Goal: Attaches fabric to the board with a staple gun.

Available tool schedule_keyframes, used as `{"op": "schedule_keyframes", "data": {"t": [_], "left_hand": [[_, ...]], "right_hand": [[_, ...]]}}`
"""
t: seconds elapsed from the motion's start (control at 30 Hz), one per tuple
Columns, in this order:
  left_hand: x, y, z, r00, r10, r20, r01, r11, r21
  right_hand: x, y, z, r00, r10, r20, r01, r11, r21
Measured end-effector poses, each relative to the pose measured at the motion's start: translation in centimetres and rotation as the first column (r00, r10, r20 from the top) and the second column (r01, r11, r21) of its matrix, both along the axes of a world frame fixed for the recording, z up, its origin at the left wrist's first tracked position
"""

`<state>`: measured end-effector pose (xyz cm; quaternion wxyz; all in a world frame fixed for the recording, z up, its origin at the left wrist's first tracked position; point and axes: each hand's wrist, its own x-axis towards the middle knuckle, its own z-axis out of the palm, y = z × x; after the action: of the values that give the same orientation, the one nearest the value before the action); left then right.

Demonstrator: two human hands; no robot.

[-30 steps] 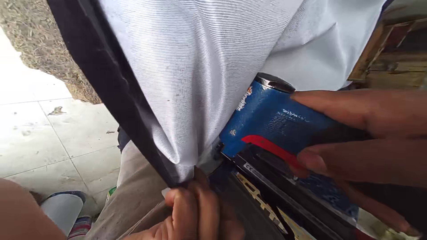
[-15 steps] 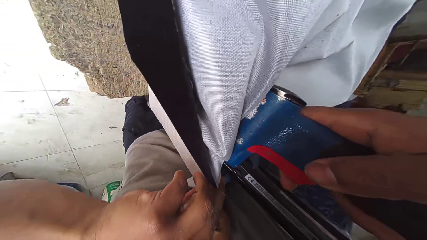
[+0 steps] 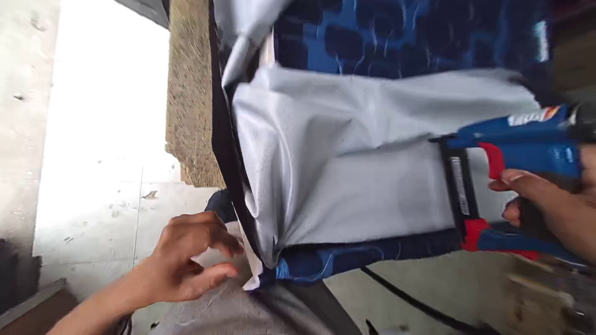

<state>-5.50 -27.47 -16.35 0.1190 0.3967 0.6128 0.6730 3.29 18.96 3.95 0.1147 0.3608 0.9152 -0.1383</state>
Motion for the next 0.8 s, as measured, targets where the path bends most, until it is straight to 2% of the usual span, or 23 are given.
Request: {"op": "schedule_keyframes", "data": {"t": [0.07,0.13,0.2,0.23,0.3,0.37,0.47,0.5,0.57,0.6,0.63,0.67,0.73,0.77,0.8], "left_hand": [[0.7,0.4,-1.5,0.975,0.08,0.208,-0.084,0.996,0.009],[1.5,1.3,-3.1,0.914,0.11,0.391,-0.134,0.99,0.034],[2.2,2.2,-4.2,0.85,0.089,0.52,-0.141,0.988,0.062],[2.3,2.6,-4.5,0.825,0.07,0.561,-0.134,0.988,0.074],[2.2,3.3,-4.2,0.789,0.066,0.611,-0.141,0.987,0.077],[0.9,4.3,-3.3,0.771,0.101,0.629,-0.179,0.982,0.062],[-4.4,7.2,-1.1,0.679,0.204,0.705,-0.317,0.948,0.031],[-6.9,8.4,-0.1,0.644,0.235,0.728,-0.354,0.935,0.012],[-11.4,10.7,2.7,0.591,0.358,0.723,-0.45,0.89,-0.073],[-12.9,11.5,4.7,0.611,0.39,0.689,-0.487,0.871,-0.061],[-13.8,12.0,7.3,0.682,0.37,0.631,-0.483,0.876,0.009],[-14.0,12.1,10.2,0.788,0.298,0.538,-0.417,0.902,0.11],[-14.0,12.2,15.0,0.954,0.036,0.297,-0.132,0.942,0.307],[-14.2,12.3,16.3,0.98,-0.078,0.184,0.01,0.938,0.346],[-14.4,12.5,16.8,0.985,-0.121,0.124,0.072,0.937,0.343]], "right_hand": [[2.6,5.1,-2.3,0.992,0.109,0.069,-0.124,0.959,0.253],[4.1,6.4,-4.8,0.962,0.233,0.141,-0.265,0.922,0.283],[5.3,5.8,-6.8,0.942,0.305,0.142,-0.334,0.894,0.298],[5.4,4.8,-7.1,0.933,0.335,0.134,-0.361,0.874,0.326],[4.8,3.0,-7.2,0.868,0.496,0.018,-0.465,0.801,0.378],[2.3,1.7,-7.2,0.748,0.643,-0.164,-0.55,0.739,0.39],[-5.4,0.3,-6.9,0.567,0.751,-0.338,-0.616,0.659,0.431],[-8.6,-0.3,-7.1,0.559,0.741,-0.373,-0.629,0.672,0.392],[-14.2,-2.1,-8.3,0.646,0.644,-0.41,-0.667,0.737,0.108],[-16.5,-3.1,-9.1,0.676,0.619,-0.4,-0.685,0.727,-0.032],[-18.0,-4.3,-9.4,0.667,0.647,-0.37,-0.719,0.69,-0.089],[-18.5,-5.6,-9.1,0.623,0.703,-0.342,-0.766,0.637,-0.086],[-16.1,-6.9,-6.2,0.555,0.768,-0.318,-0.817,0.576,-0.035],[-13.5,-6.3,-3.6,0.565,0.758,-0.325,-0.796,0.604,0.026],[-10.0,-4.6,-1.0,0.585,0.721,-0.371,-0.735,0.665,0.133]]}}
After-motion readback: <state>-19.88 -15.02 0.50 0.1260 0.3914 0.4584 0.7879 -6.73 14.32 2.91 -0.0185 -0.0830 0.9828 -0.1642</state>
